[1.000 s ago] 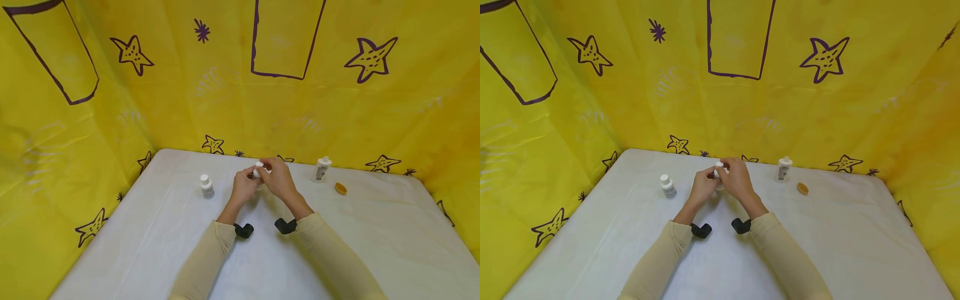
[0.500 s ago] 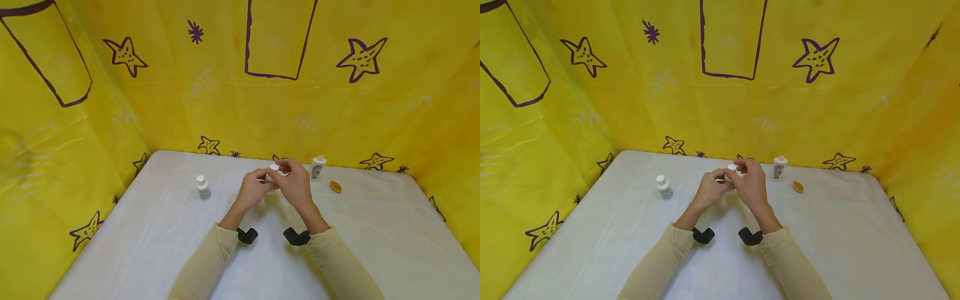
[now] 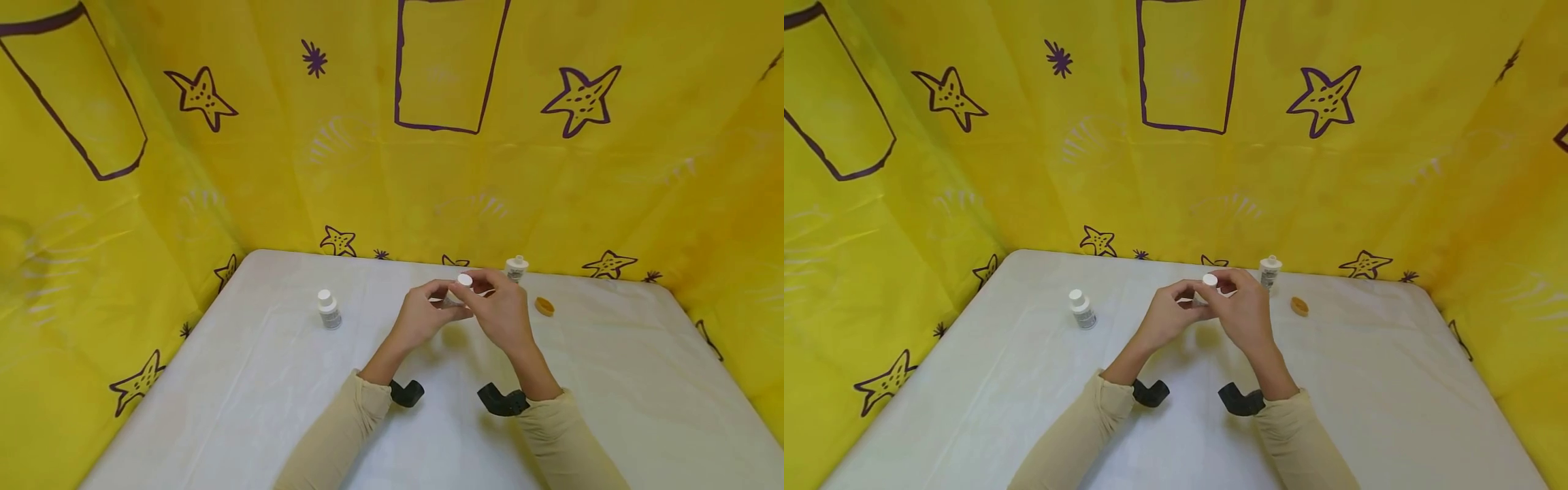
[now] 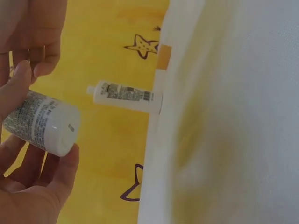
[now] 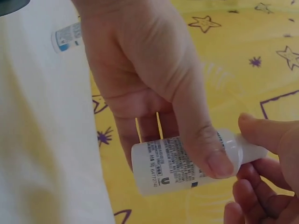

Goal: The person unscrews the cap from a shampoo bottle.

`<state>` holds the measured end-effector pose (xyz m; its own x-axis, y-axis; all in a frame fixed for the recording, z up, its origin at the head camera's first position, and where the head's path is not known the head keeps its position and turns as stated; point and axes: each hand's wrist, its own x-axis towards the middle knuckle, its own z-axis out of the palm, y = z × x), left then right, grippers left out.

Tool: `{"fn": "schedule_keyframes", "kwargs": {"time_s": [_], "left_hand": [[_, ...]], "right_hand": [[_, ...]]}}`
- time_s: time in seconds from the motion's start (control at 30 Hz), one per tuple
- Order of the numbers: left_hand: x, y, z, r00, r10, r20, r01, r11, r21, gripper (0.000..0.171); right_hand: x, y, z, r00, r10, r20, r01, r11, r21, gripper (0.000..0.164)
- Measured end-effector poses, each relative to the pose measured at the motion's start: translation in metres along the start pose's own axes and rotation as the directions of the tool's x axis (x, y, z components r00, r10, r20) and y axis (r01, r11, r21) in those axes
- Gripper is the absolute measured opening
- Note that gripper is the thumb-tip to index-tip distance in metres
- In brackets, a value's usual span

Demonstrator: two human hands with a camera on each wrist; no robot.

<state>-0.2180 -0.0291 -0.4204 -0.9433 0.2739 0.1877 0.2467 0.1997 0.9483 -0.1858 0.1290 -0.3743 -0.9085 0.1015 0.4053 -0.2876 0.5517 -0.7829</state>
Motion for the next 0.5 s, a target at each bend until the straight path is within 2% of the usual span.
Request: {"fn": "schedule_keyframes", "kwargs": {"time_s": [0.17, 0.37, 0.5], "left_hand": [[-0.001, -0.001, 0.003, 0.999, 0.025, 0.04, -0.026, 1.0, 0.016, 0.041], [-0.001, -0.001, 0.007, 0.992, 0.117, 0.051, -0.119, 0.992, 0.034, 0.042], [-0.001, -0.002, 0.009, 0.987, 0.147, 0.066, -0.152, 0.986, 0.072, 0.041]], "right_hand": [[-0.002, 0.003, -0.01, 1.0, 0.0, 0.002, 0.0, 1.0, 0.021, 0.031], [-0.002, 0.007, -0.017, 0.998, -0.013, 0.054, 0.011, 0.999, 0.038, 0.029], [-0.002, 0.01, -0.019, 0.997, -0.026, 0.077, 0.023, 0.999, 0.036, 0.028]]}}
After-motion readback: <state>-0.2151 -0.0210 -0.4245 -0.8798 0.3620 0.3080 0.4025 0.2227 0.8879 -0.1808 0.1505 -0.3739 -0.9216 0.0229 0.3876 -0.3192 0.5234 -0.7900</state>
